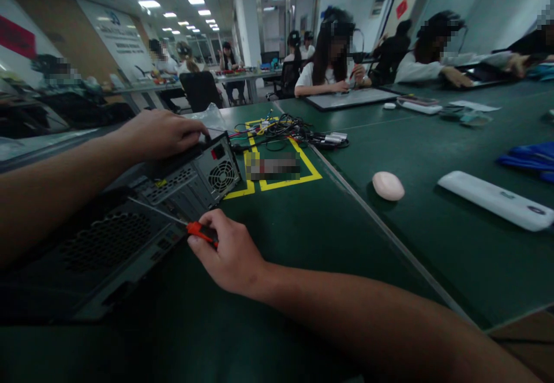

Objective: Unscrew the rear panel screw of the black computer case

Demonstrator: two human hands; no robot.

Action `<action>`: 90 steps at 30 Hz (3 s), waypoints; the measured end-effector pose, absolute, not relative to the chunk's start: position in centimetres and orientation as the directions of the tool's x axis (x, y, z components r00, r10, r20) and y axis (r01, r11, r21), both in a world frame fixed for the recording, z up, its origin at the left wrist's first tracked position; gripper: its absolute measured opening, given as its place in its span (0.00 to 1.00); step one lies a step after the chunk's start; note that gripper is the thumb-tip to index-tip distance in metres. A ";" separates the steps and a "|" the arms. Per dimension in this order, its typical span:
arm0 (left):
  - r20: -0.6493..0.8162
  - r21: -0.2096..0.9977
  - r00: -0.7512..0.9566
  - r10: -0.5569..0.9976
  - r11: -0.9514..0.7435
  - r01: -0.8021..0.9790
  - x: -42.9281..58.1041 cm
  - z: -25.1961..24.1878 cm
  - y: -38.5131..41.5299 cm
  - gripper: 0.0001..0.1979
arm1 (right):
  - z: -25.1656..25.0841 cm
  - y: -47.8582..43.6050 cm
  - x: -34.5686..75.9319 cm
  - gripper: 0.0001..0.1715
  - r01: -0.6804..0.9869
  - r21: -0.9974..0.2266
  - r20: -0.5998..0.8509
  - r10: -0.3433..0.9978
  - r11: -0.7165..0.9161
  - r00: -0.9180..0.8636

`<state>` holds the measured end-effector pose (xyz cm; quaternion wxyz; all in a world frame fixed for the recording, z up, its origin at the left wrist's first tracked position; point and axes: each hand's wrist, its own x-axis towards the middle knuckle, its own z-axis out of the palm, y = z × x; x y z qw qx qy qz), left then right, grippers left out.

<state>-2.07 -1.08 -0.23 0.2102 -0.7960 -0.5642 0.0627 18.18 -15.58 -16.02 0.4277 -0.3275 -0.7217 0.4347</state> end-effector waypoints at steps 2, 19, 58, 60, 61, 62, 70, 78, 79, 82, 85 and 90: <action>0.126 -0.420 0.354 0.927 -0.274 0.865 -2.1 -0.2 -1.0 0.29 | -16.1 -15.6 18.2 0.09 0.107 -0.904 0.338 0.847 0.413 -0.411; 0.118 -0.447 0.364 0.924 -0.278 0.850 -2.0 -0.2 -1.1 0.31 | -15.9 -15.6 18.2 0.08 0.103 -0.900 0.347 0.839 0.424 -0.419; 0.103 -0.470 0.384 0.918 -0.295 0.832 -1.8 0.1 -1.5 0.28 | -16.4 -15.5 18.1 0.09 0.048 -0.903 0.372 0.832 0.428 -0.412; 0.111 -0.456 0.383 0.917 -0.296 0.840 -1.8 0.1 -1.6 0.29 | -16.4 -15.5 18.1 0.09 0.052 -0.905 0.365 0.832 0.423 -0.418; 0.114 -0.450 0.382 0.917 -0.295 0.843 -1.8 0.1 -1.6 0.29 | -16.4 -15.5 18.1 0.09 0.053 -0.906 0.360 0.832 0.419 -0.421; 0.116 -0.445 0.378 0.918 -0.292 0.846 -1.7 0.1 -1.6 0.29 | -16.3 -15.5 18.2 0.09 0.053 -0.908 0.356 0.833 0.415 -0.423; 0.113 -0.416 0.338 0.935 -0.264 0.870 -2.0 -0.2 -1.0 0.31 | -16.3 -15.4 18.1 0.09 0.057 -0.907 0.359 0.837 0.417 -0.414; 0.128 -0.413 0.354 0.926 -0.275 0.868 -2.1 -0.2 -1.0 0.31 | -16.2 -15.5 18.1 0.08 0.072 -0.908 0.348 0.841 0.412 -0.415; 0.128 -0.413 0.360 0.924 -0.280 0.866 -2.1 -0.2 -1.1 0.31 | -16.1 -15.6 18.1 0.08 0.076 -0.907 0.349 0.841 0.413 -0.414; 0.136 -0.422 0.381 0.915 -0.294 0.857 -2.2 -0.3 -1.1 0.30 | -16.0 -15.7 18.2 0.08 0.083 -0.907 0.345 0.841 0.413 -0.418; 0.141 -0.414 0.384 0.913 -0.297 0.860 -2.3 -0.3 -1.0 0.30 | -15.9 -15.7 18.2 0.08 0.085 -0.910 0.335 0.842 0.405 -0.423; 0.139 -0.428 0.383 0.913 -0.293 0.855 -2.4 -0.3 -1.0 0.30 | -16.1 -15.6 18.2 0.08 0.059 -0.906 0.359 0.835 0.419 -0.417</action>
